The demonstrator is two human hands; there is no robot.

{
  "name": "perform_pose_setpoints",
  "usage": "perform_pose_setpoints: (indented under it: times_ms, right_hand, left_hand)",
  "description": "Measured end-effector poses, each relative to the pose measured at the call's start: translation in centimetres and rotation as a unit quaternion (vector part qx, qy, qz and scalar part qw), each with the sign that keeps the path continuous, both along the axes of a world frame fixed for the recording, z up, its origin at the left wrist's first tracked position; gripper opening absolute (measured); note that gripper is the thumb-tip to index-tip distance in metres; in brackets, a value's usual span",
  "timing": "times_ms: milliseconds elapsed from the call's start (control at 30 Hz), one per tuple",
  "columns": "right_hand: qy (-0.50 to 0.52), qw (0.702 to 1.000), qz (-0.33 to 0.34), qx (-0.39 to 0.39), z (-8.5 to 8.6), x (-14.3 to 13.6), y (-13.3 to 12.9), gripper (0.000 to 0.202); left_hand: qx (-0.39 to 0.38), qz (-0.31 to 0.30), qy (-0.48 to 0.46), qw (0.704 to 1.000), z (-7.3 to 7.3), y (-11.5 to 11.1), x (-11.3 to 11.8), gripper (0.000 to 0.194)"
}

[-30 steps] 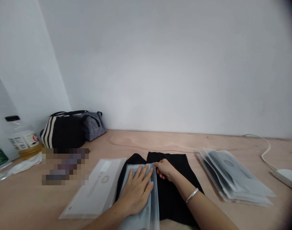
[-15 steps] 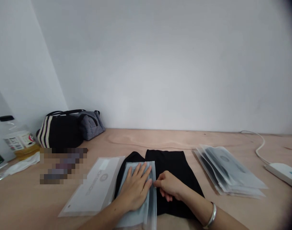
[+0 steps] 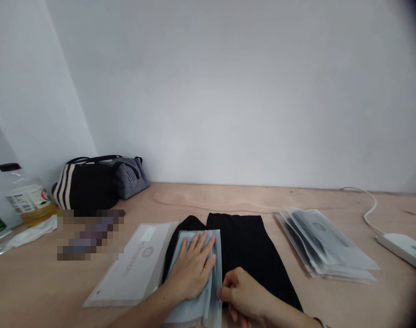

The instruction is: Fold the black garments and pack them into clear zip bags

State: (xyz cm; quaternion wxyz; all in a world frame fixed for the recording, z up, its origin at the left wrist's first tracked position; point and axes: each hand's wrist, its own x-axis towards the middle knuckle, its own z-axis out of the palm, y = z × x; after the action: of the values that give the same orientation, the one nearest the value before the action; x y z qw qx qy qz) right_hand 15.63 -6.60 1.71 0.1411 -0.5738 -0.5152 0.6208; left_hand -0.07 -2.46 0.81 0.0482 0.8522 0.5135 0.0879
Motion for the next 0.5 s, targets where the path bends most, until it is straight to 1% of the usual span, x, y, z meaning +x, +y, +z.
perform_pose_setpoints:
  times_ms: [67,133,200,233,300,333,367,433,500]
  right_hand:
    - [0.005,1.000,0.004,0.017,-0.6,0.1,-0.5,0.014]
    - [0.020,0.998,0.014,0.059,-1.2,0.5,-0.8,0.011]
    - [0.022,0.994,0.031,0.106,-1.4,1.2,-1.0,0.009]
    - [0.018,0.992,0.048,0.115,-1.3,1.6,-1.0,0.007]
    - [0.003,0.991,0.086,0.101,-0.6,2.3,-0.5,0.006]
    - [-0.003,0.991,0.094,0.091,-0.2,2.6,-0.1,0.005]
    - [-0.004,0.992,0.090,0.087,0.3,2.7,0.5,0.005]
    - [0.001,0.994,0.049,0.101,0.8,2.6,2.1,0.003]
    - [0.005,0.993,0.007,0.114,0.9,2.1,3.8,0.004]
  left_hand:
    - [0.002,0.001,-0.001,1.000,-0.1,0.0,0.0,0.050]
    - [0.002,0.001,-0.002,1.000,-0.1,0.0,0.0,0.049]
    - [-0.001,0.001,-0.003,1.000,-0.1,0.1,0.0,0.049]
    - [-0.003,0.002,-0.004,1.000,0.0,0.1,0.0,0.049]
    - [-0.006,0.005,-0.006,1.000,0.0,0.1,0.0,0.049]
    - [-0.008,0.006,-0.008,1.000,0.0,0.1,0.0,0.050]
    - [-0.008,0.009,-0.010,1.000,0.0,0.2,-0.1,0.050]
    - [-0.004,0.012,-0.021,1.000,0.0,0.2,-0.1,0.051]
    - [0.004,0.018,-0.043,0.999,-0.1,0.3,-0.3,0.050]
